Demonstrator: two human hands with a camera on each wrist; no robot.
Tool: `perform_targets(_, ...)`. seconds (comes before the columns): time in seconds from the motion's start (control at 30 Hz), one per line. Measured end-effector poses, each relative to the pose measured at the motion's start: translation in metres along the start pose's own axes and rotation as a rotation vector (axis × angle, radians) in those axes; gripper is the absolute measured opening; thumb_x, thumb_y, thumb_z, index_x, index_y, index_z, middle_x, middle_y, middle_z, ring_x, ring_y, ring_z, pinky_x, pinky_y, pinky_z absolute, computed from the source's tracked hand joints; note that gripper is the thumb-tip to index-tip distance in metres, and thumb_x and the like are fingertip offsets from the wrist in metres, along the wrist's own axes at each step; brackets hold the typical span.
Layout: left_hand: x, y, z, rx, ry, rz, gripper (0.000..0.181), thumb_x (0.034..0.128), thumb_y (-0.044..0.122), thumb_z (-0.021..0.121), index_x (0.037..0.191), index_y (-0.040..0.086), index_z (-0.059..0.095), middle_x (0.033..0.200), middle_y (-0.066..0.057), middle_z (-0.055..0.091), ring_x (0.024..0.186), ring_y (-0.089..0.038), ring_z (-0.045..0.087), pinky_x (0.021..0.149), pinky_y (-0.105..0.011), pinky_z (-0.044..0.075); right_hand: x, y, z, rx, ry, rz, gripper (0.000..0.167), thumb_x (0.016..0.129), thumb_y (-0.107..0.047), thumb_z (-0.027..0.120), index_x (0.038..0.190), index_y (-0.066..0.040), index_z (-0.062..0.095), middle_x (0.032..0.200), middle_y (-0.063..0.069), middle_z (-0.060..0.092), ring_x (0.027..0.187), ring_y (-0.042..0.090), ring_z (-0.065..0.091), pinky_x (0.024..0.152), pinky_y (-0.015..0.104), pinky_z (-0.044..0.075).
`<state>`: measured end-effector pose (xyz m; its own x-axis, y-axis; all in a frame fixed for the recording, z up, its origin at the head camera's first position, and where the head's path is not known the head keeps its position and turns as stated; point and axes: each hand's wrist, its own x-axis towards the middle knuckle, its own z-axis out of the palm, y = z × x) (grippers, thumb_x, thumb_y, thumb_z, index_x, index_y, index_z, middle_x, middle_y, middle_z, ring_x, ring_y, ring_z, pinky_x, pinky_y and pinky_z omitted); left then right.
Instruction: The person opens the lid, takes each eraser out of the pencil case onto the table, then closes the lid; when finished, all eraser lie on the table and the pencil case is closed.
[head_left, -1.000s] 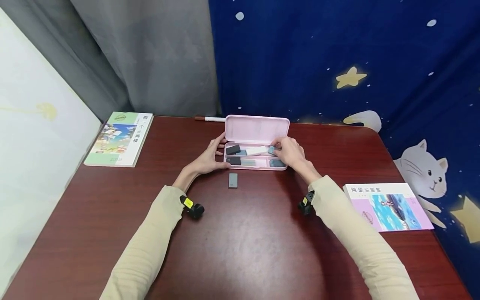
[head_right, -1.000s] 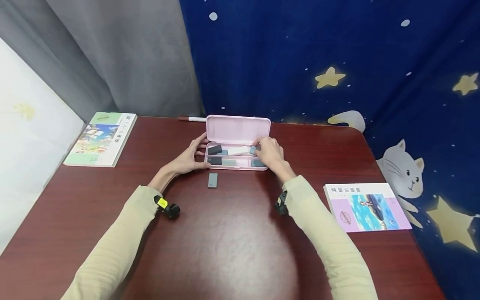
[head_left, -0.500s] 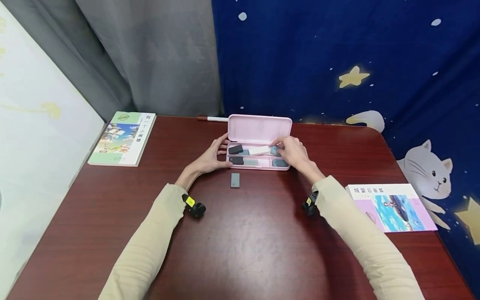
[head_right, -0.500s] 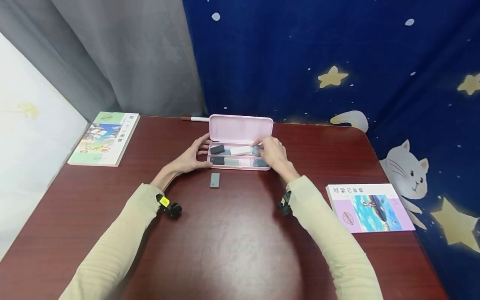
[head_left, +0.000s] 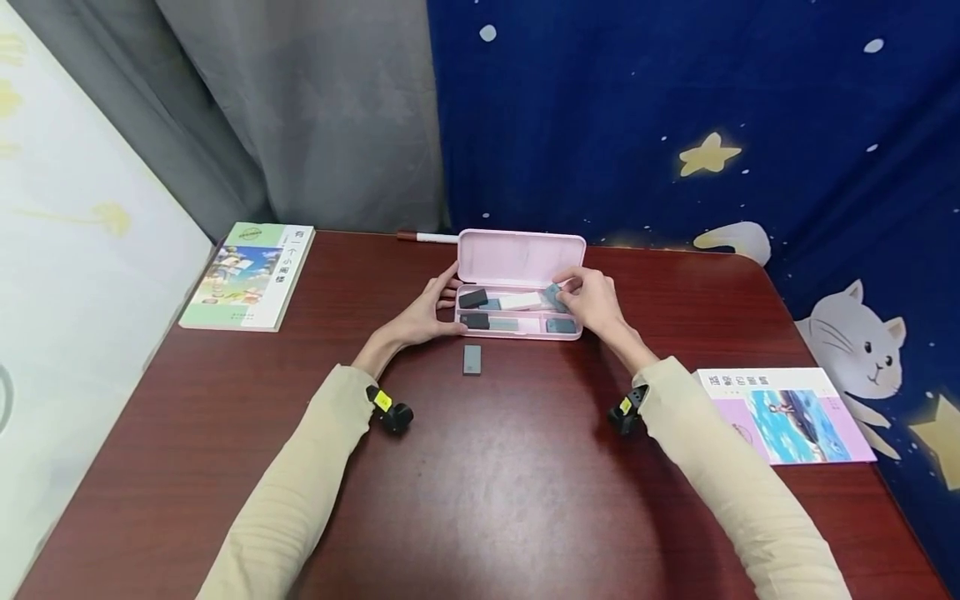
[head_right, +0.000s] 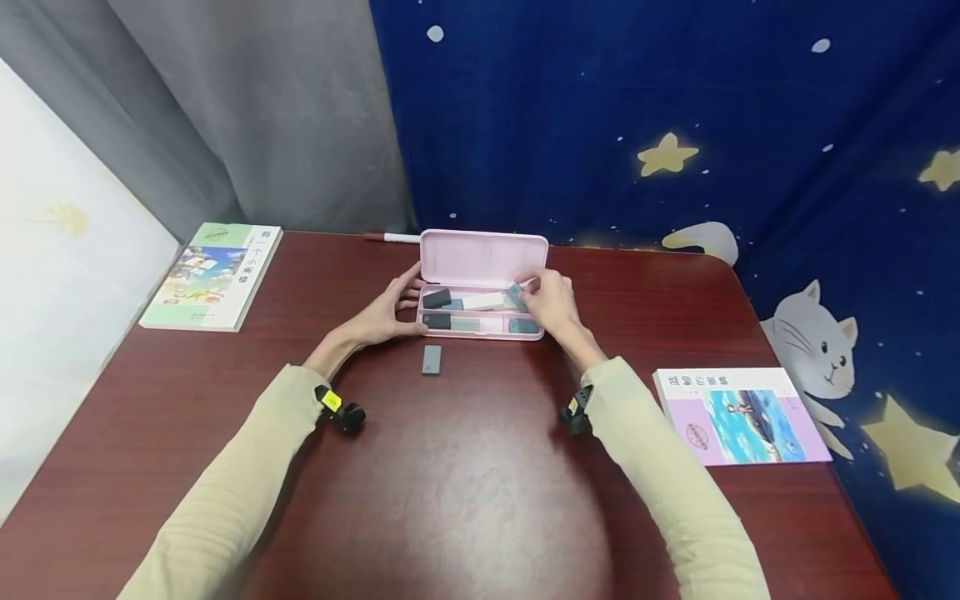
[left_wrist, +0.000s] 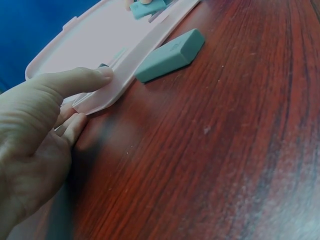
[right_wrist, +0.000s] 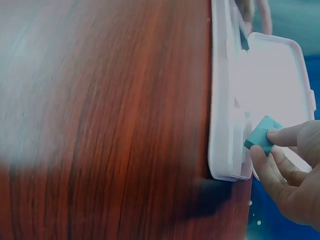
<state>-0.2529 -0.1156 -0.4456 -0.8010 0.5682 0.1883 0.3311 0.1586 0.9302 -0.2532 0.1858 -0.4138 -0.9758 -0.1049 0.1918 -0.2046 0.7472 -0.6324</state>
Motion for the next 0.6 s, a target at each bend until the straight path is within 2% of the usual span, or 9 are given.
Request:
perform_targets(0.1,0.002,-0.014,0.000,0.019,0.013,0.010,0.107,0.0747,-0.011,0.076,0.154,0.000,0.005,0.136,-0.034,0.026,0.125,-0.046,0.031,0.106,-0.053,0.031,0.000,-0.001,-0.001,0.044,0.019,0.045,0.021,0.081,0.000,0.070,0.102,-0.001,0.071,0.080,0.012,0.068,0.071,0.022,0.066,0.062,0.023,0.051)
perform_targets(0.23,0.004,-0.027,0.000,0.061,0.026,0.002,0.110,0.0749,-0.006,0.078,0.155,0.007,0.005,0.137,-0.026,0.029,0.124,-0.037,0.034,0.106,-0.047,0.034,-0.003,-0.001,0.002,0.129,0.007,0.118,0.022,0.083,0.001,0.070,0.105,0.001,0.069,0.083,0.015,0.068,0.068,0.021,0.067,0.054,0.022,0.054)
perform_targets(0.47,0.003,-0.029,-0.002,0.062,0.025,-0.016,0.111,0.0741,-0.005,0.080,0.156,0.011,0.006,0.135,-0.021,0.031,0.124,-0.032,0.036,0.106,-0.042,0.035,-0.015,-0.002,0.010,0.374,-0.001,0.187,0.027,0.084,0.007,0.068,0.110,0.005,0.063,0.089,0.023,0.067,0.065,0.022,0.068,0.058,0.034,0.057)
perform_targets(0.6,0.005,-0.028,-0.001,0.068,0.016,-0.010,0.110,0.0750,-0.005,0.079,0.156,0.009,0.005,0.136,-0.024,0.029,0.125,-0.035,0.035,0.106,-0.045,0.034,-0.020,-0.003,0.011,0.444,0.017,0.227,0.024,0.084,0.004,0.068,0.108,0.005,0.065,0.090,0.023,0.068,0.064,0.022,0.070,0.059,0.033,0.057)
